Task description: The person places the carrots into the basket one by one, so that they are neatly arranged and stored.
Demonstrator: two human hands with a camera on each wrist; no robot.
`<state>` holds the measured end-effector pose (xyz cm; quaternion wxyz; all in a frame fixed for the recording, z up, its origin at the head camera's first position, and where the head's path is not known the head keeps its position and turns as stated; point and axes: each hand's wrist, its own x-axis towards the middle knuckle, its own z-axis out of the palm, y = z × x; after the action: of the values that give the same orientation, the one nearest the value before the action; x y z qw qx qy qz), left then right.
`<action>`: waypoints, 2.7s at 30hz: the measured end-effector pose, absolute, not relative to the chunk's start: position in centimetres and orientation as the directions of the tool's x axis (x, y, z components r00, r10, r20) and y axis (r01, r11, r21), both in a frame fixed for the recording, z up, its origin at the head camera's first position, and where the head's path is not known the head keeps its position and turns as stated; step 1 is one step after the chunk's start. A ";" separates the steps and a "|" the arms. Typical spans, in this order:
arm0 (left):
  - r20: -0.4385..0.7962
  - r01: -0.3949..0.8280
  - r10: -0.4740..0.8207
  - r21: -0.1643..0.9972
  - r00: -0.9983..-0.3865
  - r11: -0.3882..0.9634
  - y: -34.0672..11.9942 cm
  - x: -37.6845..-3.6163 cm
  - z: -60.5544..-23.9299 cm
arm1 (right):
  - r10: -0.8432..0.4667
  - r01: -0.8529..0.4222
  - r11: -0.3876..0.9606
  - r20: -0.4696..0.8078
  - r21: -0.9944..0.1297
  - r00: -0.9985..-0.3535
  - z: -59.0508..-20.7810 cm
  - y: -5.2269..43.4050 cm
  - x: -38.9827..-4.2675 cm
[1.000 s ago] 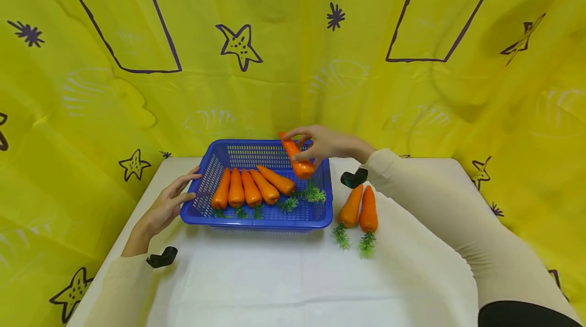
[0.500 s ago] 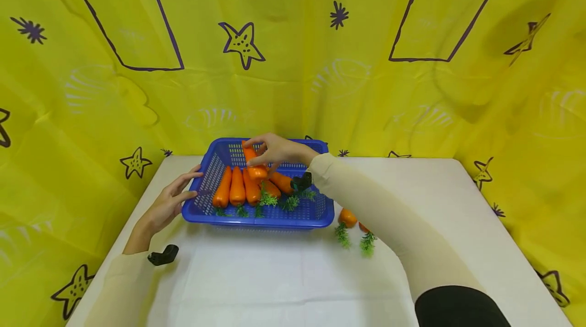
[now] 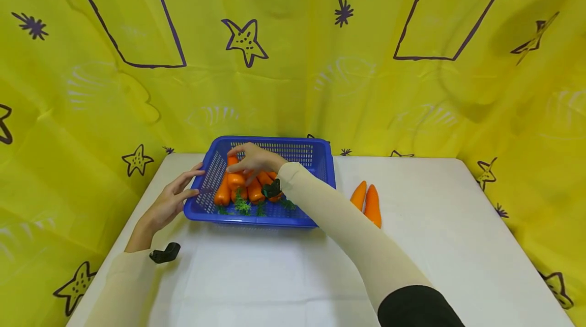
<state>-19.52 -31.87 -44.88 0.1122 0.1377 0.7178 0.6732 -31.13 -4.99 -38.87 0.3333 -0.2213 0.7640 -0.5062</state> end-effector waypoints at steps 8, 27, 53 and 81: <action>0.023 0.042 0.345 0.998 -0.938 0.047 -31.7 -19.7 -44.8 | -0.655 0.067 0.377 -0.317 -0.924 -0.686 -40.2 -5.8 -30.9; 0.025 0.042 0.344 0.998 -0.939 0.043 -31.4 -19.6 -44.8 | -0.607 0.124 0.369 -0.340 -0.921 -0.718 -41.6 -6.6 -31.2; 0.057 0.080 0.365 0.996 -0.929 0.048 -31.9 -19.4 -45.0 | -0.737 -0.197 0.482 -0.273 -0.854 -0.618 -38.9 -4.3 -30.6; 0.040 0.067 0.332 0.995 -0.943 0.071 -31.5 -19.0 -44.8 | -0.796 -0.736 0.466 0.130 -0.490 -0.591 -35.4 8.4 -26.7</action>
<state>-19.00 -31.50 -44.80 0.0991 0.1374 0.7250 0.6675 -26.65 8.37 -35.36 0.0585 -0.4484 0.8543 -0.2563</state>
